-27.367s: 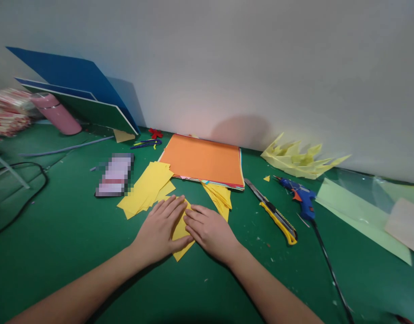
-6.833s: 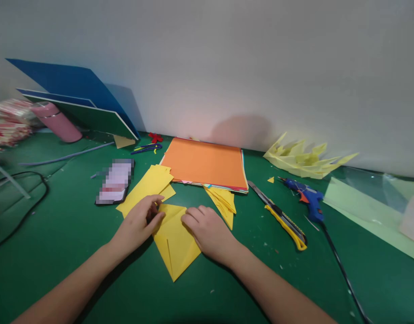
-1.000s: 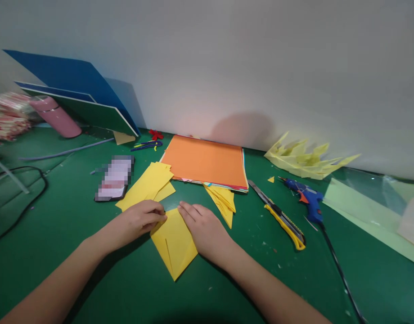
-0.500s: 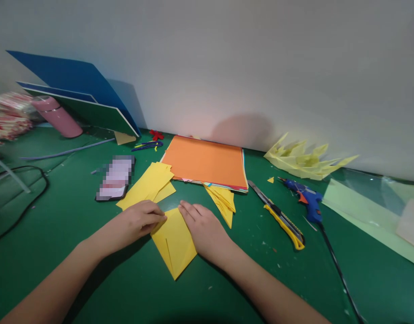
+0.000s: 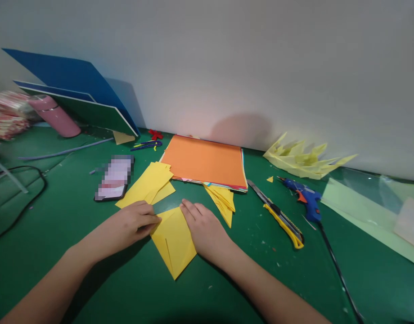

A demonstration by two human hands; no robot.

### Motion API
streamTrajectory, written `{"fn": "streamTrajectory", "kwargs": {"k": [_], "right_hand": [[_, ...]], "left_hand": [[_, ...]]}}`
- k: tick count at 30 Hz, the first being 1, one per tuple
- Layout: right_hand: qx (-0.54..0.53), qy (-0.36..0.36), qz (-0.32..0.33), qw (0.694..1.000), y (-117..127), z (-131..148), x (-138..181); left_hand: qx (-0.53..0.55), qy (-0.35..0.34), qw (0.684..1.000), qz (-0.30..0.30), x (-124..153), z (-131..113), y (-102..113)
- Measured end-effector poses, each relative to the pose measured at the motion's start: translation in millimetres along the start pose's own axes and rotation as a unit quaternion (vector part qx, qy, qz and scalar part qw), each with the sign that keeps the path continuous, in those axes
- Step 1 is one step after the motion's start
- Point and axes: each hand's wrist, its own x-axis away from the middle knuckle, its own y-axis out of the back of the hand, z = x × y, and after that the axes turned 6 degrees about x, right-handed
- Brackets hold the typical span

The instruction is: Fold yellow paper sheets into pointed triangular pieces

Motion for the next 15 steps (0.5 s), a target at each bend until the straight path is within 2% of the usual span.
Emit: {"fn": "streamTrajectory", "kwargs": {"k": [6,9,15], "right_hand": [[-0.047,-0.009,-0.033,0.998,-1,-1,2],[-0.065,-0.029,-0.053,0.996,-2,-2,3],[-0.059,-0.024,-0.027,0.998,1,-3,2]], "left_hand": [[0.029,0.012,0.998,-0.052,-4,-1,-5],[0.015,0.043,0.996,-0.072,-7,0,-11],[-0.031,0.116,0.988,-0.094,-10,-2,-22]]}}
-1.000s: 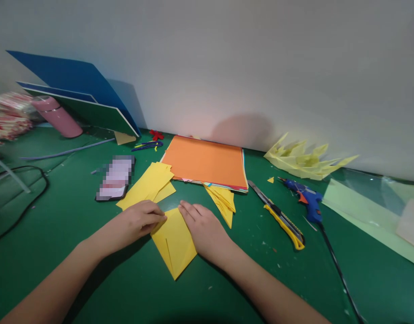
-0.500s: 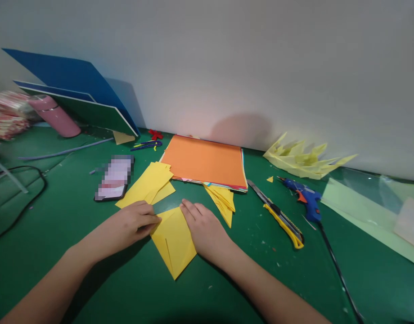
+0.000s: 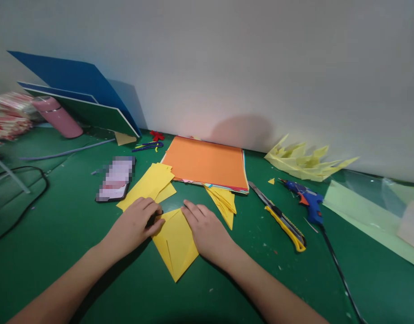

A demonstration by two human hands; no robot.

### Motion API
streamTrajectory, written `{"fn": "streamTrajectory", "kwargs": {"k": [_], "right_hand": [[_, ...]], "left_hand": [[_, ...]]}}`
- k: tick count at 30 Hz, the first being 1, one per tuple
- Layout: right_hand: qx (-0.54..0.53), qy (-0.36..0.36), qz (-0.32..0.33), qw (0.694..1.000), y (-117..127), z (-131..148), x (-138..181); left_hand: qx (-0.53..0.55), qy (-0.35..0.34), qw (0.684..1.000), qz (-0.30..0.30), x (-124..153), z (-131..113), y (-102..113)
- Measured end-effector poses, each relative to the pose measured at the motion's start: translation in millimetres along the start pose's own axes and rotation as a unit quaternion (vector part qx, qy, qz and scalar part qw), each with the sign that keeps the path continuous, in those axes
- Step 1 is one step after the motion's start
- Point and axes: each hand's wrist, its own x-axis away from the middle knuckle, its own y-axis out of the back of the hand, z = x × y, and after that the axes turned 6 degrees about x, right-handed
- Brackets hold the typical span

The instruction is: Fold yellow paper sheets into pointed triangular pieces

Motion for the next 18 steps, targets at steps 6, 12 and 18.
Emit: {"fn": "streamTrajectory", "kwargs": {"k": [6,12,18], "right_hand": [[-0.01,-0.002,-0.001,1.0,1.3,0.6,0.4],[-0.041,-0.005,-0.023,0.999,0.1,0.1,1.3],[-0.071,-0.007,-0.052,0.996,-2.2,-1.1,2.4]], "left_hand": [[0.046,0.083,0.995,0.01,0.5,-2.2,1.1],[0.129,0.082,0.988,-0.003,-1.9,-1.5,1.6],[0.175,-0.014,0.984,-0.022,-1.9,-5.0,1.9]]}}
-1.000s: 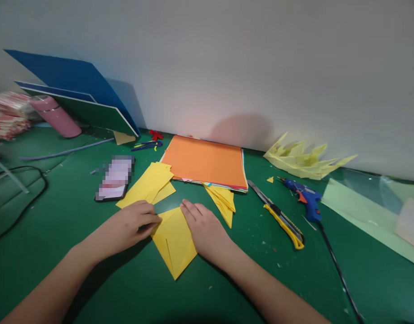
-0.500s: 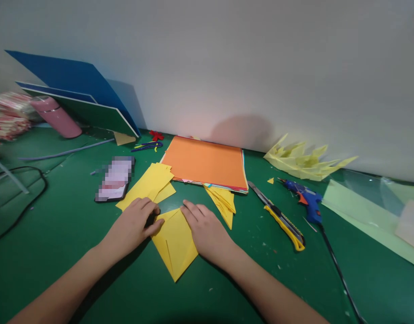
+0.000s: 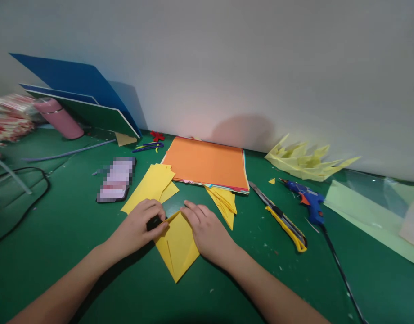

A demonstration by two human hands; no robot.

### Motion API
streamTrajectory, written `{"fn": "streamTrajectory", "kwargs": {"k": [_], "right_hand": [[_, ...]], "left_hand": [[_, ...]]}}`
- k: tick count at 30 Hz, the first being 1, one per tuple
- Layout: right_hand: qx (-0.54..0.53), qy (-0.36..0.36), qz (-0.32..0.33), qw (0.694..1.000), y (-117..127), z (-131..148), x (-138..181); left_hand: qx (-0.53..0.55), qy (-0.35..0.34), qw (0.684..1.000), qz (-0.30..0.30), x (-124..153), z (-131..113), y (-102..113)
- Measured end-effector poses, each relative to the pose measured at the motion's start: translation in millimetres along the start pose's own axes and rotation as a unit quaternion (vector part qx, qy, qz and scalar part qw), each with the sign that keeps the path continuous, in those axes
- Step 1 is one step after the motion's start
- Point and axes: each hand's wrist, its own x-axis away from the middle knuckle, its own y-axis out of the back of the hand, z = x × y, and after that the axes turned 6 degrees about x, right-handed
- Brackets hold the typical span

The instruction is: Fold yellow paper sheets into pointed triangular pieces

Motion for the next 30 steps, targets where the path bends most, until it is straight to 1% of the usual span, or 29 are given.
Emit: {"fn": "streamTrajectory", "kwargs": {"k": [3,5,7,11,15,23,30], "right_hand": [[-0.002,0.005,0.003,1.0,-1,0,0],[0.003,0.007,0.008,1.0,-1,0,0],[0.01,0.007,0.015,1.0,0,0,0],[0.022,0.0,0.032,0.999,1,1,0],[0.035,0.002,0.03,0.999,2,2,-1],[0.078,0.017,0.04,0.996,2,3,-3],[0.071,0.003,0.028,0.997,-1,1,-1]], "left_hand": [[0.025,-0.062,0.997,0.049,-1,-1,2],[0.031,-0.09,0.992,0.088,-1,-1,4],[0.027,-0.094,0.988,0.116,-1,-1,7],[0.027,-0.077,0.986,0.147,1,-3,12],[0.014,-0.053,0.987,0.154,3,-6,13],[-0.007,-0.043,0.987,0.157,1,-6,8],[-0.008,0.033,0.989,0.144,5,-6,7]]}}
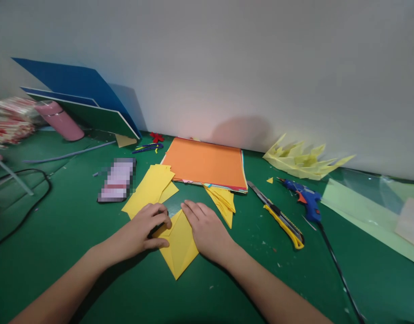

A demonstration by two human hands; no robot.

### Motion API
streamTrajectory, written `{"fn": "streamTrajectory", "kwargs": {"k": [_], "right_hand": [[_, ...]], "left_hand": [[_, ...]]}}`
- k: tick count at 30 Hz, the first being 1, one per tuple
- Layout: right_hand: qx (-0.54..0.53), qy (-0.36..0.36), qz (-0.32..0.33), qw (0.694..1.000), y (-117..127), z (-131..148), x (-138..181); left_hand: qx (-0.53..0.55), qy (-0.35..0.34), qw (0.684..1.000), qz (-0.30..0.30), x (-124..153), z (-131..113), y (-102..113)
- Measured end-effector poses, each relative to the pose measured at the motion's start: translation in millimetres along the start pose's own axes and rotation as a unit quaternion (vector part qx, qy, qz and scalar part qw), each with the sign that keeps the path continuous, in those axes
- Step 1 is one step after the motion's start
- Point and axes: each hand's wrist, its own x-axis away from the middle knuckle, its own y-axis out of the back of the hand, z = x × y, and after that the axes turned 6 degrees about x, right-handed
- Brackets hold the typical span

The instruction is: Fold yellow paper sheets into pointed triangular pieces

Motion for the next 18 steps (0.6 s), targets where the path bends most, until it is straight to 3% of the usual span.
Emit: {"fn": "streamTrajectory", "kwargs": {"k": [7,14,18], "right_hand": [[-0.072,-0.044,-0.016,0.996,2.1,-3.7,-2.2],[-0.189,-0.063,-0.077,0.977,1.7,-8.7,-3.9],[-0.281,-0.098,-0.095,0.95,3.0,-8.5,-4.3]], "left_hand": [[-0.012,0.056,0.998,-0.03,-0.4,-1.5,-2.4],[0.008,-0.015,1.0,-0.014,1.1,1.1,-3.0],[0.021,-0.045,0.999,0.01,-0.1,-1.9,-0.3]]}}
